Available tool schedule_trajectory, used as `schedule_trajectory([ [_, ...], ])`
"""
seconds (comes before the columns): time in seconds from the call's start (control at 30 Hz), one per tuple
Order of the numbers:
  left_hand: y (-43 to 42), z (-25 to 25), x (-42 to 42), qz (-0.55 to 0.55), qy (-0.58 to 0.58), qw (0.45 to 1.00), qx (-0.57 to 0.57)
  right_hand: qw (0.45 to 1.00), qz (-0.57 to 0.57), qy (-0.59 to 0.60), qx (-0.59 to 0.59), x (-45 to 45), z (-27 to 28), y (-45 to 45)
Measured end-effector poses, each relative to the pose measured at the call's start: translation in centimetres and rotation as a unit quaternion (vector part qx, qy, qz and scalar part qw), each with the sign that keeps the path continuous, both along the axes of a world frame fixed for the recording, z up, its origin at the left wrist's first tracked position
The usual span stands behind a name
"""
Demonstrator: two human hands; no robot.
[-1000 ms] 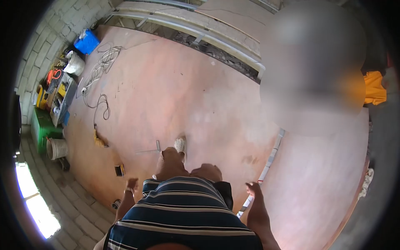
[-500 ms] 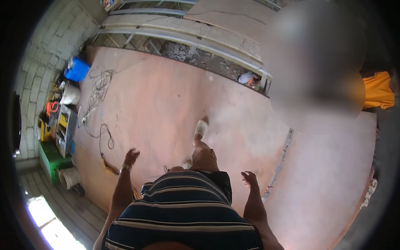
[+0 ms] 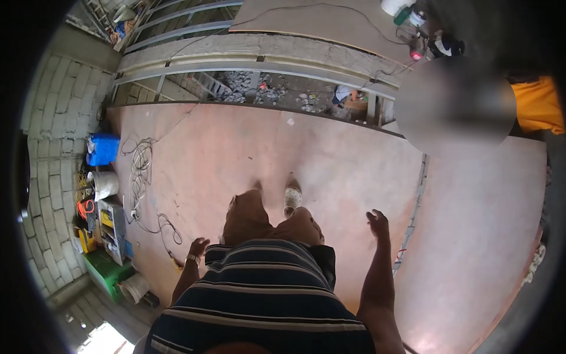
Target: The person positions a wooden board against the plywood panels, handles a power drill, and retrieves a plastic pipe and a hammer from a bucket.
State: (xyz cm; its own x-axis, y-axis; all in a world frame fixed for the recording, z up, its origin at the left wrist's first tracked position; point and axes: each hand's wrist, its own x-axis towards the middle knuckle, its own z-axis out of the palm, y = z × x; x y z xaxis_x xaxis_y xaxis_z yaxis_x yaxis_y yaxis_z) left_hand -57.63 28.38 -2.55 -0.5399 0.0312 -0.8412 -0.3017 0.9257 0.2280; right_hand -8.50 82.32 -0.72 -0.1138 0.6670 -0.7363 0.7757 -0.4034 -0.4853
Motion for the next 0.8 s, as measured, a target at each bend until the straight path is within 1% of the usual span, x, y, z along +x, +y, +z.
schedule_trajectory([
  [0.07, 3.8, -0.7, -3.3, 0.013, 0.009, 0.999, 0.035, 1.000, -0.016, -0.021, -0.010, 0.2, -0.4, -0.3],
  [0.13, 8.0, -1.0, -7.1, -0.018, 0.033, 0.997, 0.065, 0.999, -0.023, -0.040, -0.023, -0.1, -0.5, -0.8],
  [0.2, 12.0, -1.6, -11.3, -0.049, 0.042, 0.994, 0.089, 0.996, -0.067, -0.037, -0.041, -1.4, 0.0, -1.8],
  [0.33, 19.0, -4.0, -19.7, -0.099, 0.026, 0.990, 0.099, 0.985, -0.162, -0.044, -0.048, -5.7, 1.6, -4.2],
  [0.4, 21.9, -6.3, -24.5, -0.128, 0.003, 0.987, 0.093, 0.974, -0.215, -0.056, -0.040, -8.0, 2.1, -5.4],
  [0.47, 24.4, -8.0, -28.9, -0.167, -0.010, 0.983, 0.070, 0.968, -0.237, -0.060, -0.057, -10.7, 3.2, -7.2],
  [0.53, 27.4, -7.5, -32.8, -0.139, -0.008, 0.986, 0.091, 0.962, -0.235, -0.085, -0.112, -13.0, 3.7, -8.8],
  [0.6, 29.7, -8.1, -37.1, -0.116, -0.006, 0.988, 0.105, 0.957, -0.224, -0.097, -0.155, -17.2, 6.9, -9.4],
  [0.63, 30.9, -8.4, -39.3, -0.115, -0.009, 0.988, 0.103, 0.950, -0.239, -0.109, -0.171, -18.7, 7.7, -9.7],
  [0.73, 33.7, -9.1, -44.9, -0.130, 0.001, 0.985, 0.111, 0.939, -0.263, -0.125, -0.180, -22.0, 9.5, -10.1],
  [0.8, 35.4, -8.4, -47.1, -0.114, 0.014, 0.986, 0.120, 0.937, -0.272, -0.127, -0.180, -23.0, 9.9, -10.2],
])
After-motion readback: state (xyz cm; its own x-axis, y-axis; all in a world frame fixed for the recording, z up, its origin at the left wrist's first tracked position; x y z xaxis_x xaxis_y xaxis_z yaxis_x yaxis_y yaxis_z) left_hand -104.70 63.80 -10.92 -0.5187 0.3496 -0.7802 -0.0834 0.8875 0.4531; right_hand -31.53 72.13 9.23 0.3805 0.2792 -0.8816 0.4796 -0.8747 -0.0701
